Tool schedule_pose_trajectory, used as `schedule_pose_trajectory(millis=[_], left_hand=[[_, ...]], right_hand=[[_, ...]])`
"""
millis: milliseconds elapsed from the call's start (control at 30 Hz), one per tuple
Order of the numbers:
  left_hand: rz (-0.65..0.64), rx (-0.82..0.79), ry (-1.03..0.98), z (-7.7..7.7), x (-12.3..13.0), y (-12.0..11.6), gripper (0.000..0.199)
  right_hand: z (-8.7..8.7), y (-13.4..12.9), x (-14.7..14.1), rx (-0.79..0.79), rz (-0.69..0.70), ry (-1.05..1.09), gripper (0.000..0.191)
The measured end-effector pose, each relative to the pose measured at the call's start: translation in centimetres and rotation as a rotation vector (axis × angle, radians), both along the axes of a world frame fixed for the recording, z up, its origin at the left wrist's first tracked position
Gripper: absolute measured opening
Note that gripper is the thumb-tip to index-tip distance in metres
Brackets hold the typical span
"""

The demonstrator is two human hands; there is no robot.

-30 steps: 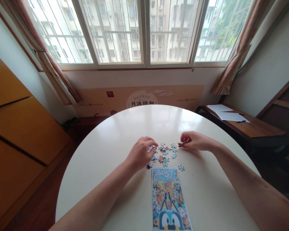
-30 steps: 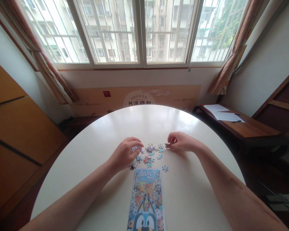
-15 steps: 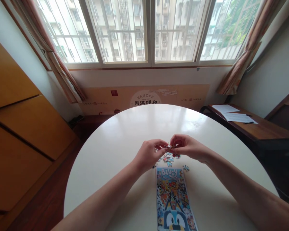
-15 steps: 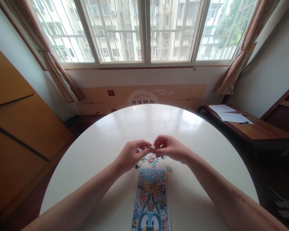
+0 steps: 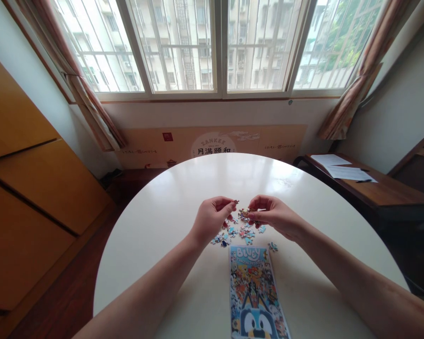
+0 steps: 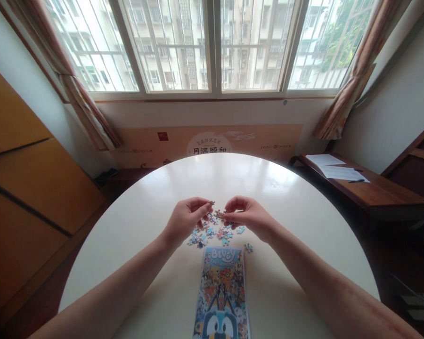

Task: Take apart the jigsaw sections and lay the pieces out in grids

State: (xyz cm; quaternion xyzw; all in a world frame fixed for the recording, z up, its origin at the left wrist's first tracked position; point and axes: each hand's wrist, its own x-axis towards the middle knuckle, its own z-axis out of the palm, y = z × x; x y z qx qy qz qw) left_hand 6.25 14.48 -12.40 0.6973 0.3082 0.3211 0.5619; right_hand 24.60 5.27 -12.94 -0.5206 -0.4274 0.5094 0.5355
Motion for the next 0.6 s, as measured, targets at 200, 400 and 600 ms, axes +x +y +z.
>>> schedule_pose_trajectory(millis=[200,400,600], left_hand=[[0.006,0.276,0.438,0.1,-0.6,0.8,0.033],[0.081,0.521,0.554,0.5,-1.1,1.3,0.023],[-0.139,0.314,0.321,0.9,-0.9,0.5,0.033]], right_hand=[[0.1,0.1,0.1,0.101,-0.029,-0.096,0.035],[-0.1,0.2,0.2,0.076,-0.022,-0.156,0.035],[-0.5,0.1,-0.2,0.156,-0.01,-0.177,0.033]])
